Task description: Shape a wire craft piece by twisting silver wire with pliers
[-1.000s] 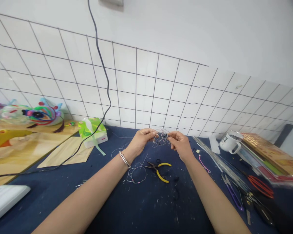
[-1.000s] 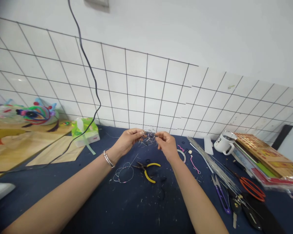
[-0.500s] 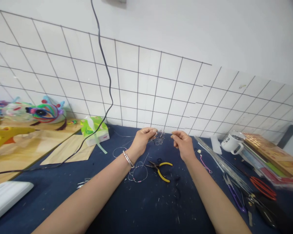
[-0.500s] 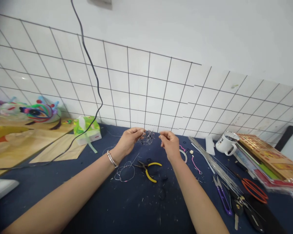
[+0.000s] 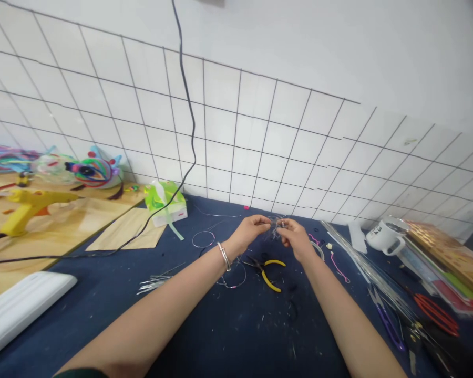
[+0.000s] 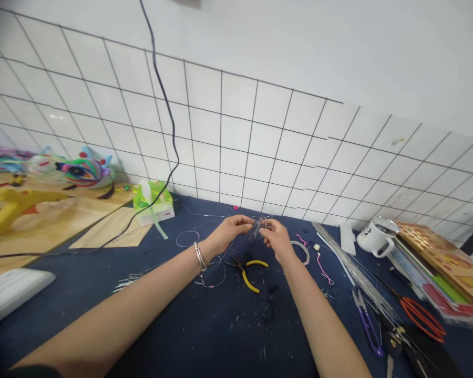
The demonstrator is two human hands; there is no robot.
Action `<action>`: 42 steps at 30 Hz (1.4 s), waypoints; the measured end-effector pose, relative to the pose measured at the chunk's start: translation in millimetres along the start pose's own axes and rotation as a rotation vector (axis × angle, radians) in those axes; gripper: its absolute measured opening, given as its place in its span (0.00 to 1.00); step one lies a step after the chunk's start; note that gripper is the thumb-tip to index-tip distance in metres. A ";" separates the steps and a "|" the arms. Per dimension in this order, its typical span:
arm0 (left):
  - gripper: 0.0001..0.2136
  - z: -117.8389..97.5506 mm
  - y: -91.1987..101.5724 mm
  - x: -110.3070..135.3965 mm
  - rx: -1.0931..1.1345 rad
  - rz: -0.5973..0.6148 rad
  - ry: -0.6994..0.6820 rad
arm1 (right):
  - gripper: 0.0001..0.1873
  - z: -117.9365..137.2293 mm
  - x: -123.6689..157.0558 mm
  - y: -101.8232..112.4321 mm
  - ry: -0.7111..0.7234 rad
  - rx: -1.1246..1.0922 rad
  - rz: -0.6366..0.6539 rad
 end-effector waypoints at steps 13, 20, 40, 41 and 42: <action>0.10 -27.2 67.3 -8.0 0.111 -0.227 -0.075 | 0.26 -13.0 -78.9 8.7 -0.030 0.469 -0.039; 0.09 -45.4 74.7 -4.5 0.167 -0.264 -0.125 | 0.23 -0.4 -76.0 6.3 -0.015 0.647 0.001; 0.07 -51.1 50.2 91.4 -0.213 -0.062 0.025 | 0.11 12.3 70.5 -25.1 0.103 0.895 0.208; 0.07 -43.5 51.1 99.3 -0.257 -0.062 0.059 | 0.11 12.4 67.8 -26.5 0.107 0.895 0.211; 0.08 -36.2 51.7 106.2 -0.301 -0.054 0.089 | 0.10 12.3 64.6 -28.3 0.111 0.896 0.213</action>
Point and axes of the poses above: each hand's wrist, its own x-axis away from the middle knuckle, its own y-axis out of the back of the hand, z = x × y, the point moved 6 cm from there along -x, towards the middle knuckle, and after that the axes turned 10 degrees about z, right-handed, at the moved point
